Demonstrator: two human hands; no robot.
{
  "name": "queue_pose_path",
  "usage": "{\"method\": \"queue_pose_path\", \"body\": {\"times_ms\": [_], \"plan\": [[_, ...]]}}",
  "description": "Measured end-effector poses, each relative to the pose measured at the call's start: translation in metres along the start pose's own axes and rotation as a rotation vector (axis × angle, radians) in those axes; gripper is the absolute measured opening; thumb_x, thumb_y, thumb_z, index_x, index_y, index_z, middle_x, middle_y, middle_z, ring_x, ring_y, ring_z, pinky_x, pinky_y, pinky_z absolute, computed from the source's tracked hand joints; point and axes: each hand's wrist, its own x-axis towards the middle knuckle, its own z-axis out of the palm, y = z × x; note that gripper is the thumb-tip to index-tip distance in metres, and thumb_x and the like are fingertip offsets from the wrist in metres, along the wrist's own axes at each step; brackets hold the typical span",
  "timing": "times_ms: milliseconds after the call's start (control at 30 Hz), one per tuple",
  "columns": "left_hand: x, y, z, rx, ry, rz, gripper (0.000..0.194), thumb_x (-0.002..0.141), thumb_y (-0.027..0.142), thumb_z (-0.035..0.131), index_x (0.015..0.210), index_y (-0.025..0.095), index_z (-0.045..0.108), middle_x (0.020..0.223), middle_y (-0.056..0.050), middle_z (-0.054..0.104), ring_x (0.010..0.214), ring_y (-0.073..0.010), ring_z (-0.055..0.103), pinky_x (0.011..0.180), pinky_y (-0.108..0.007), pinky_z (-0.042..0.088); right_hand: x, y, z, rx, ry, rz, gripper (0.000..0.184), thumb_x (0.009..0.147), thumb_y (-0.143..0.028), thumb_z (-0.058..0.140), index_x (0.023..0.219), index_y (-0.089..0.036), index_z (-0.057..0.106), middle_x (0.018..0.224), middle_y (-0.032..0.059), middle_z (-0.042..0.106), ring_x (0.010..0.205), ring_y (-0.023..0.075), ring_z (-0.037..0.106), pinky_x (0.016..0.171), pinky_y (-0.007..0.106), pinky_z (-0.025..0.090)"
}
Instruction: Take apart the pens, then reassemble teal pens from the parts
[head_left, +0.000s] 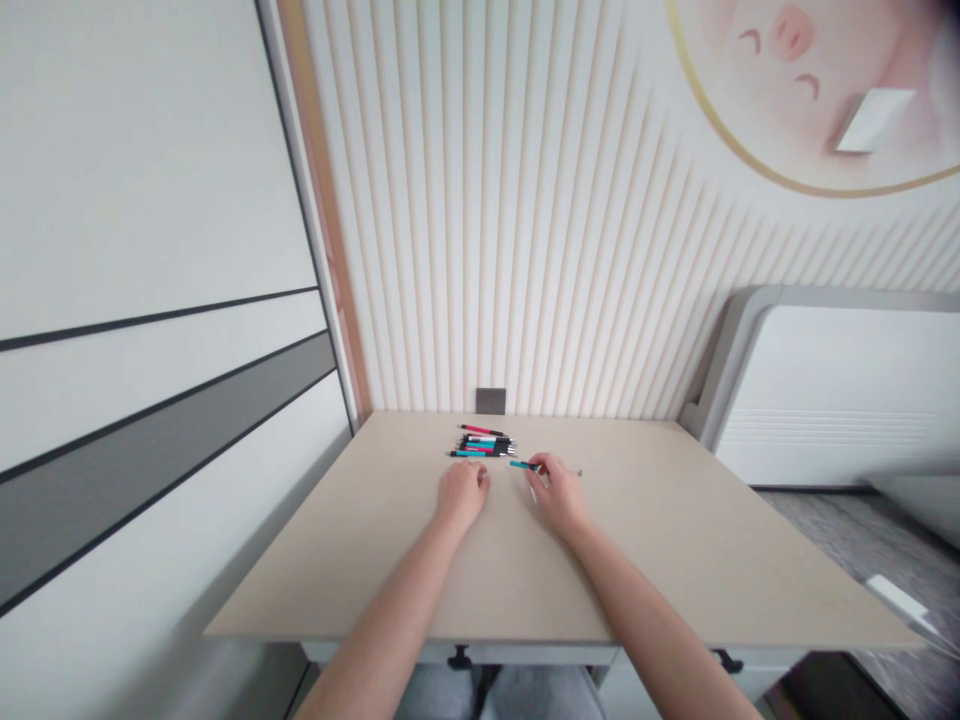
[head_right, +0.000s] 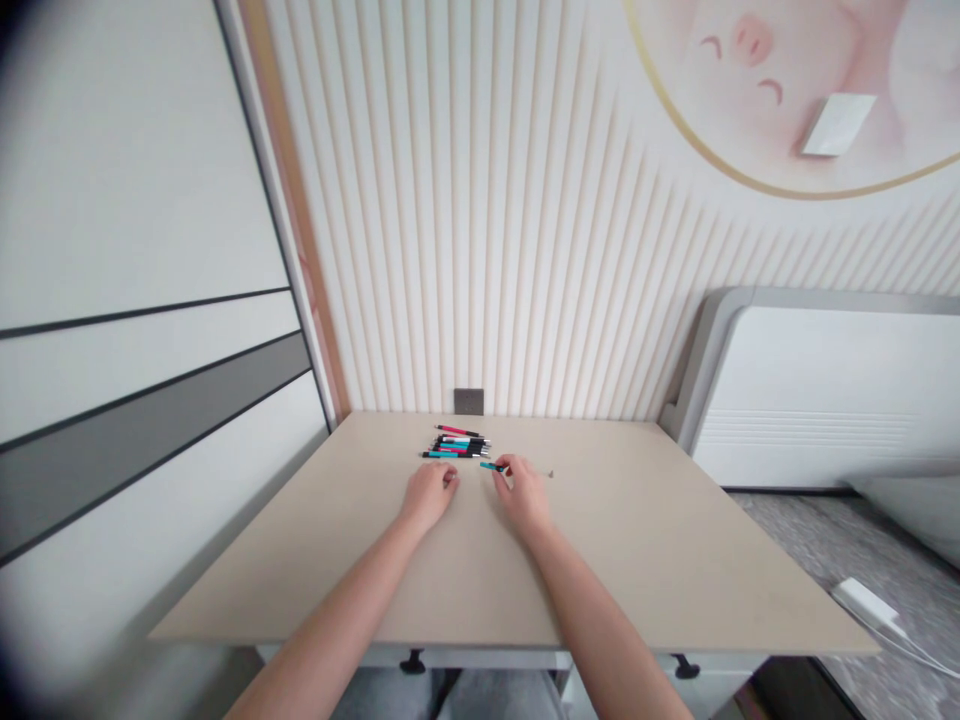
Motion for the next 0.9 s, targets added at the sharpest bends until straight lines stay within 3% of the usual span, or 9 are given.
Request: {"method": "queue_pose_path", "body": {"times_ms": [100, 267, 533, 900], "plan": [[0.0, -0.001, 0.001, -0.001, -0.004, 0.01, 0.016, 0.084, 0.024, 0.058, 0.094, 0.021, 0.069, 0.097, -0.009, 0.069, 0.096, -0.0244, 0.061, 0.086, -0.033, 0.043, -0.004, -0.011, 0.005, -0.193, -0.108, -0.148, 0.01, 0.088, -0.024, 0.052, 0.093, -0.023, 0.06, 0.091, 0.0054, 0.065, 0.088, 0.0208, 0.057, 0.082, 0.032, 0.041], [-0.001, -0.001, 0.003, 0.005, 0.012, 0.027, 0.016, 0.085, 0.024, 0.056, 0.095, 0.021, 0.069, 0.098, -0.009, 0.07, 0.095, -0.0235, 0.061, 0.085, -0.032, 0.042, -0.01, -0.029, 0.01, -0.403, -0.236, -0.252, 0.007, 0.087, -0.022, 0.057, 0.093, -0.023, 0.06, 0.09, 0.0061, 0.065, 0.09, 0.0224, 0.055, 0.082, 0.033, 0.037], [0.0, -0.001, 0.0, -0.011, 0.009, 0.024, 0.018, 0.082, 0.023, 0.058, 0.098, 0.021, 0.068, 0.099, -0.008, 0.07, 0.094, -0.023, 0.062, 0.082, -0.031, 0.042, -0.012, -0.031, 0.007, -0.422, -0.285, -0.242, 0.012, 0.087, -0.034, 0.059, 0.092, -0.024, 0.063, 0.09, 0.0059, 0.065, 0.092, 0.0229, 0.055, 0.083, 0.035, 0.036], [0.001, -0.004, 0.001, -0.061, 0.015, -0.006, 0.021, 0.08, 0.022, 0.064, 0.1, 0.02, 0.066, 0.095, -0.005, 0.071, 0.094, -0.0199, 0.062, 0.083, -0.028, 0.042, -0.011, -0.032, 0.009, -0.413, -0.361, -0.29, 0.018, 0.094, -0.032, 0.049, 0.099, -0.022, 0.063, 0.094, 0.006, 0.065, 0.094, 0.0202, 0.055, 0.085, 0.032, 0.036]]}}
